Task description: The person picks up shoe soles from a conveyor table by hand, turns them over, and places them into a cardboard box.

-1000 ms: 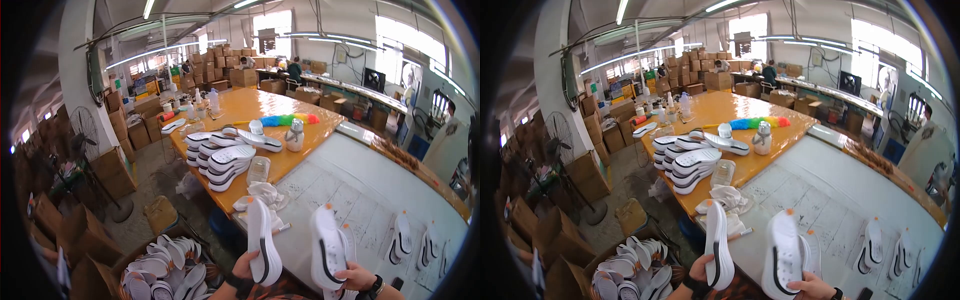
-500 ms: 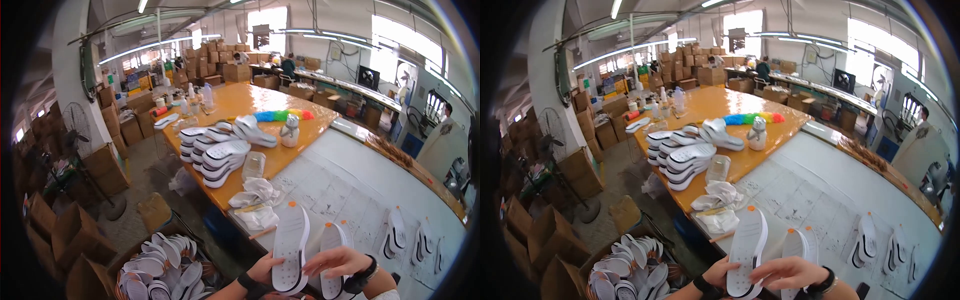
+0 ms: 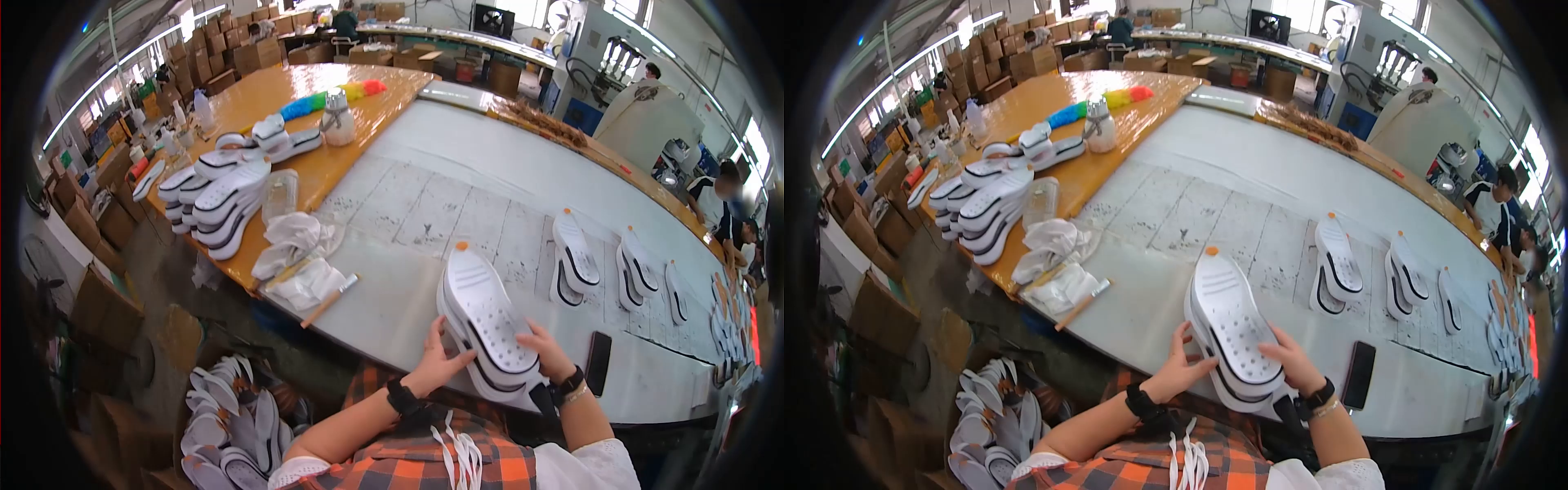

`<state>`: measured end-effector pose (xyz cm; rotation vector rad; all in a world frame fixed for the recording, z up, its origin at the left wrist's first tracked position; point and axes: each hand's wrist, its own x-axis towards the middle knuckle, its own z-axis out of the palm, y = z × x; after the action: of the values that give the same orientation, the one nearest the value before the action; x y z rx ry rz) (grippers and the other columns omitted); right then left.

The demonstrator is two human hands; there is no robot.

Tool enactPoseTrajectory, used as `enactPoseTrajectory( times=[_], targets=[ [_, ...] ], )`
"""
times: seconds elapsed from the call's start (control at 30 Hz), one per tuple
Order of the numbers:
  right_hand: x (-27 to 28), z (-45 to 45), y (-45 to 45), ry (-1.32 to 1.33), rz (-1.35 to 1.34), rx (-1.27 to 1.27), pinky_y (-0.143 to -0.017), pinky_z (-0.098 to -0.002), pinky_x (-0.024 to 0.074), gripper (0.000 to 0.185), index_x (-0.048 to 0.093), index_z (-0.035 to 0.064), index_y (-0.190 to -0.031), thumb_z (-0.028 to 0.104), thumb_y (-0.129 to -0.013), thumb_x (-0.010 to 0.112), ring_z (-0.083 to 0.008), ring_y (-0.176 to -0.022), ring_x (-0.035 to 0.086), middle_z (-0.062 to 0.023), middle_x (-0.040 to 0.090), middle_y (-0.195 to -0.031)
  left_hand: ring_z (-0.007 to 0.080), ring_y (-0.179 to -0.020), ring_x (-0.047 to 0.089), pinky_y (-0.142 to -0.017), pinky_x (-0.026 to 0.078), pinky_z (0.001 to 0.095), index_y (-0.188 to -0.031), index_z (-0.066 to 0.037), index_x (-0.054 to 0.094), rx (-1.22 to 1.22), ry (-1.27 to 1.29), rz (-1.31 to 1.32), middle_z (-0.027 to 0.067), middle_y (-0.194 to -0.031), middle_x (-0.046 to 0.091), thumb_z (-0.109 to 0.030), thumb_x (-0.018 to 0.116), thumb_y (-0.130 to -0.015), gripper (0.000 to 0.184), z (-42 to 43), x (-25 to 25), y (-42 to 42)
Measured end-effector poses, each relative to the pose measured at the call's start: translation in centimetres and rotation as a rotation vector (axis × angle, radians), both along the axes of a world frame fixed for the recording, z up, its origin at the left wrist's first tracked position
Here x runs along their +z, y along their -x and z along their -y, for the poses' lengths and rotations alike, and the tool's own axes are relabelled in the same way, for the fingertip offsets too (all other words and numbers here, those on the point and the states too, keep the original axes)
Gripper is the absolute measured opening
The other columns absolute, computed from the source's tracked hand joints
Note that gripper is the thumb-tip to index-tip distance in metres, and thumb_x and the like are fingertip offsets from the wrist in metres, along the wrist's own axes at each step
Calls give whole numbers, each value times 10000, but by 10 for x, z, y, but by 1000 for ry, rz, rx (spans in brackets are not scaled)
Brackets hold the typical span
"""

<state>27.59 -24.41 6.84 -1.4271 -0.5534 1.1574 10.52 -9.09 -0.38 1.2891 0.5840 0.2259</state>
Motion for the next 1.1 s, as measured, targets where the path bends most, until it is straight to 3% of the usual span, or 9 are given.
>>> enactPoseTrajectory(
  times=[0.07,0.17,0.2,0.3,0.43,0.6,0.73,0.93,1.1],
  targets=[
    [-5,-9,-16,-95,-157,4,-897,-306,428,632,323,-30,-1322,27,-752,590,-173,-1076,518,-136,509,-1198,303,-1148,412,-909,411,395,-1354,-6,47,120,171,2,208,-1321,246,-296,727,-732,966,8,14,-6],
    [-8,-11,-34,-29,-287,49,-840,-310,473,678,304,-32,-1328,-7,-707,575,-182,-997,569,-143,522,-1174,262,-1131,436,-914,409,393,-1335,-17,134,7,620,224,157,-1292,321,-249,671,-790,800,0,12,-14],
    [-8,-11,-36,-44,-299,44,-806,-305,494,673,316,-35,-1319,3,-700,577,-189,-936,599,-146,535,-1153,218,-1135,444,-946,385,403,-1307,-50,236,-31,694,217,90,-1285,370,-183,566,-863,568,-4,16,-13],
    [-11,-6,-38,-86,-391,0,-807,-300,493,677,323,-37,-1314,10,-688,576,-184,-940,599,-151,543,-1140,192,-1116,460,-946,381,376,-1285,-61,303,-100,780,349,73,-1221,447,-179,558,-863,507,-9,0,-10],
    [-13,2,-38,-182,-465,-46,-807,-322,506,628,348,-43,-1293,68,-698,512,-227,-936,611,-178,554,-1129,154,-1059,499,-934,377,332,-1255,-52,362,-137,822,316,50,-1124,530,-207,574,-860,474,-10,-1,-12],
    [-11,8,-24,-272,-658,-16,-828,-344,499,628,299,-17,-1327,13,-733,498,-241,-966,595,-190,512,-1182,218,-1136,422,-987,337,394,-1282,-42,209,-58,586,311,119,-1252,350,-307,732,-730,806,-10,19,-18],
    [-37,12,-17,-224,-764,-37,-872,-364,476,585,310,10,-1326,20,-772,498,-249,-1034,562,-171,494,-1216,219,-1129,417,-977,344,360,-1228,21,206,-53,388,233,151,-1190,385,-283,775,-681,845,-17,35,-11],
    [-67,21,6,-159,-613,78,-888,-364,456,575,355,14,-1300,99,-783,593,-238,-1041,557,-154,504,-1213,215,-1132,415,-978,339,348,-1250,61,181,-156,-99,63,177,-1203,406,-204,826,-597,955,-31,70,22],
    [-78,48,38,-35,-566,23,-920,-386,429,656,319,22,-1323,95,-758,646,-248,-1115,502,-134,471,-1258,205,-1183,357,-984,335,351,-1258,37,142,-196,-122,107,159,-1240,325,-167,796,-643,921,-6,74,55]
  ],
)
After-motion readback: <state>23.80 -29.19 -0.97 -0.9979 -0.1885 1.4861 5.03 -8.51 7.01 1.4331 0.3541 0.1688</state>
